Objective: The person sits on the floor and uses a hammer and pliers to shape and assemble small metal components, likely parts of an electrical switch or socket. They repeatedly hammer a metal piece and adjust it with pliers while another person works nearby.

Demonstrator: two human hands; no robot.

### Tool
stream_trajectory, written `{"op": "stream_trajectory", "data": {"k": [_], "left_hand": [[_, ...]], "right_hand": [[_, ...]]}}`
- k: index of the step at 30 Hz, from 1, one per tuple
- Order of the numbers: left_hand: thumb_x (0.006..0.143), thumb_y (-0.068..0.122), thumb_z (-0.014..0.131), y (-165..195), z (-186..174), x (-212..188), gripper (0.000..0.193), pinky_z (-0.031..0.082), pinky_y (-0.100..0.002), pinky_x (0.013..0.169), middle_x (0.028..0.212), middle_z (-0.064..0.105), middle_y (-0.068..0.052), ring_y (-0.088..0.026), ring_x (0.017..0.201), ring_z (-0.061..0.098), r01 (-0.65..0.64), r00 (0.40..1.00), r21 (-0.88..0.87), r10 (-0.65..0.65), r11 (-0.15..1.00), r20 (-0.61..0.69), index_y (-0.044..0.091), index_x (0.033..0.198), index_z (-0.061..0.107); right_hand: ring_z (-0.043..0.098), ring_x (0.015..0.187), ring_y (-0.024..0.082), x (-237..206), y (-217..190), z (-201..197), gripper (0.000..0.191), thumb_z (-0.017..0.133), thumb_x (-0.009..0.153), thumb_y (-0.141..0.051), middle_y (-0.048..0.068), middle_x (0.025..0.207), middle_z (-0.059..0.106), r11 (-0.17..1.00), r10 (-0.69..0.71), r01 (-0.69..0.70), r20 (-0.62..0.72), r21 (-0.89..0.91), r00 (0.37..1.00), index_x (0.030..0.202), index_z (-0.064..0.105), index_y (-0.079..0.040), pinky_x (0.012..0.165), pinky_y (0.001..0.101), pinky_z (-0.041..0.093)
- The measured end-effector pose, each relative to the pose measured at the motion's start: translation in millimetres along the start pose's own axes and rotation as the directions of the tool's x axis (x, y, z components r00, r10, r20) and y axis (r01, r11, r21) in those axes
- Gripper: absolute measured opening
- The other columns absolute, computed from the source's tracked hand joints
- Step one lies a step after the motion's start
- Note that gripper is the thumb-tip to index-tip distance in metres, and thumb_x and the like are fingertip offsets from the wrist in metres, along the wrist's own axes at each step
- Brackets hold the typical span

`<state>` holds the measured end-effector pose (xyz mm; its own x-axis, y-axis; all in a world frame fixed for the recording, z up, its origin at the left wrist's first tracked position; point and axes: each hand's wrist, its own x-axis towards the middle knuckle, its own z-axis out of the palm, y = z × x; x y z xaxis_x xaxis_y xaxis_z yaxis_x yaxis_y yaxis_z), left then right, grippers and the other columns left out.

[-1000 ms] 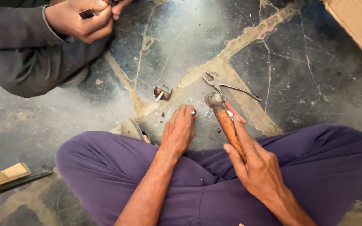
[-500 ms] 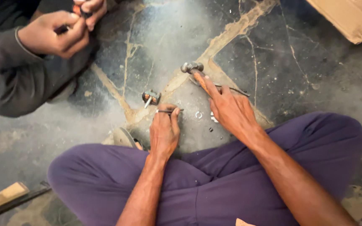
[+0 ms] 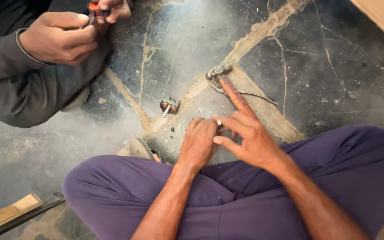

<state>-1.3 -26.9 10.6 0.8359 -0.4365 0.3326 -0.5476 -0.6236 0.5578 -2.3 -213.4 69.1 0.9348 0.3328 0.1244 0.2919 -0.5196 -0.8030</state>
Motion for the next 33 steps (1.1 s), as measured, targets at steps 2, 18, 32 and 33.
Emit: {"op": "stream_trajectory", "data": {"k": [2,18,32,33], "left_hand": [[0.092,0.010,0.071,6,0,-2,0.016,0.051,-0.048,0.100,0.094,0.065,-0.012,-0.033,0.096,0.066,-0.030,1.000,0.026,0.030,0.999,-0.004,0.006,0.101,0.060],[0.078,0.022,0.080,1,-8,-12,0.055,0.047,-0.051,0.094,0.121,0.064,-0.017,-0.039,0.114,0.058,0.664,0.742,0.138,-0.671,0.735,0.005,0.005,0.125,0.059],[0.082,0.017,0.072,-7,-3,-14,0.037,0.046,-0.051,0.092,0.114,0.055,-0.017,-0.038,0.110,0.055,0.690,0.712,0.121,-0.699,0.714,0.063,0.011,0.118,0.070],[0.082,0.016,0.072,-8,-4,-14,0.033,0.046,-0.050,0.091,0.113,0.055,-0.017,-0.038,0.110,0.056,0.694,0.709,0.116,-0.702,0.711,0.066,0.013,0.115,0.071]], "right_hand": [[0.068,0.079,0.024,-3,-6,3,0.030,0.077,0.091,-0.017,0.010,0.095,0.070,0.999,-0.034,0.033,-0.080,-0.021,0.996,0.119,0.073,-0.008,0.070,0.0345,0.053],[0.072,0.076,0.022,-28,19,-10,0.015,0.064,0.103,-0.011,0.014,0.088,0.072,0.998,-0.022,0.003,-0.334,-0.060,0.942,0.115,0.066,-0.002,0.065,0.0334,0.055],[0.069,0.079,0.038,-18,19,11,0.013,0.068,0.099,-0.009,0.017,0.087,0.070,0.980,-0.087,0.045,-0.216,-0.193,0.973,0.110,0.064,-0.006,0.066,0.0447,0.051],[0.069,0.079,0.038,-17,18,12,0.013,0.069,0.098,-0.009,0.017,0.085,0.069,0.976,-0.074,0.032,-0.191,-0.215,0.979,0.110,0.065,-0.005,0.065,0.0450,0.051]]}}
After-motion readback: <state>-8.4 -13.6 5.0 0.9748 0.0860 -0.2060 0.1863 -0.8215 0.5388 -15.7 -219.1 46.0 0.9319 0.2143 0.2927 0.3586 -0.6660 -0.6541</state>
